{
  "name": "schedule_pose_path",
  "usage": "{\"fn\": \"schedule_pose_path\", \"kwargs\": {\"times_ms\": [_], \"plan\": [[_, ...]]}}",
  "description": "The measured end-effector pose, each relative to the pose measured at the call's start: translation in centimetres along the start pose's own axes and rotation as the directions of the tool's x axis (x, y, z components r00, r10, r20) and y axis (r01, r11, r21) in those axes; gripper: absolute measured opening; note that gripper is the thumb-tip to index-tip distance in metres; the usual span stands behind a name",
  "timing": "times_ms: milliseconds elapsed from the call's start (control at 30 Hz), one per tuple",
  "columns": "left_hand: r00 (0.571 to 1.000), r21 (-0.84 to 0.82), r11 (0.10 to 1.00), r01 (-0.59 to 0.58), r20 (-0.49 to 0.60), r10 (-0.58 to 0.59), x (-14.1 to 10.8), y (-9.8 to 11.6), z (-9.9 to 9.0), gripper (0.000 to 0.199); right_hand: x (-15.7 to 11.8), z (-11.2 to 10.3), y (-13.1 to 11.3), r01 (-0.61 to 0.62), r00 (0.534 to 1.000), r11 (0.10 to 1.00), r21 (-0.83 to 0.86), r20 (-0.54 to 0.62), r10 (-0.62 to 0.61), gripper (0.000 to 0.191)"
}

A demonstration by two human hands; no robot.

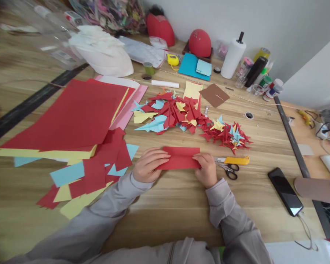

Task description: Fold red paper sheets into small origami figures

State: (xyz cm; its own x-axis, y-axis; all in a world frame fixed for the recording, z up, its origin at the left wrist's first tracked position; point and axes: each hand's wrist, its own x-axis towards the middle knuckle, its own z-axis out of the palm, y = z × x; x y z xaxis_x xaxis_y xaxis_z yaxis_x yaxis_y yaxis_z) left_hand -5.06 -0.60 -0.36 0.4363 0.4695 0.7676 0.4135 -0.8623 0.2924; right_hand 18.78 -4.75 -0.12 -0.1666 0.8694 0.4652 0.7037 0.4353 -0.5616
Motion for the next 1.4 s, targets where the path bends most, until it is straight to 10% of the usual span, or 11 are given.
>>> {"fn": "schedule_pose_path", "kwargs": {"times_ms": [833, 1100, 1400], "plan": [[0.994, 0.111, 0.991, 0.077, 0.070, -0.086, -0.8, -0.2, 0.6, 0.027, 0.6, -0.2, -0.6, 0.055, 0.996, 0.996, -0.073, -0.063, -0.060, 0.022], [0.982, 0.065, 0.997, -0.036, 0.187, 0.023, -0.3, 0.5, 0.6, 0.024, 0.4, -0.2, -0.9, 0.215, 0.972, 0.975, -0.047, 0.108, -0.209, 0.013], [0.948, 0.176, 0.959, 0.221, 0.192, -0.254, -0.1, 0.7, 1.0, 0.027, 0.5, -0.3, -1.3, 0.064, 0.987, 0.998, 0.017, 0.146, -0.066, 0.013]]}}
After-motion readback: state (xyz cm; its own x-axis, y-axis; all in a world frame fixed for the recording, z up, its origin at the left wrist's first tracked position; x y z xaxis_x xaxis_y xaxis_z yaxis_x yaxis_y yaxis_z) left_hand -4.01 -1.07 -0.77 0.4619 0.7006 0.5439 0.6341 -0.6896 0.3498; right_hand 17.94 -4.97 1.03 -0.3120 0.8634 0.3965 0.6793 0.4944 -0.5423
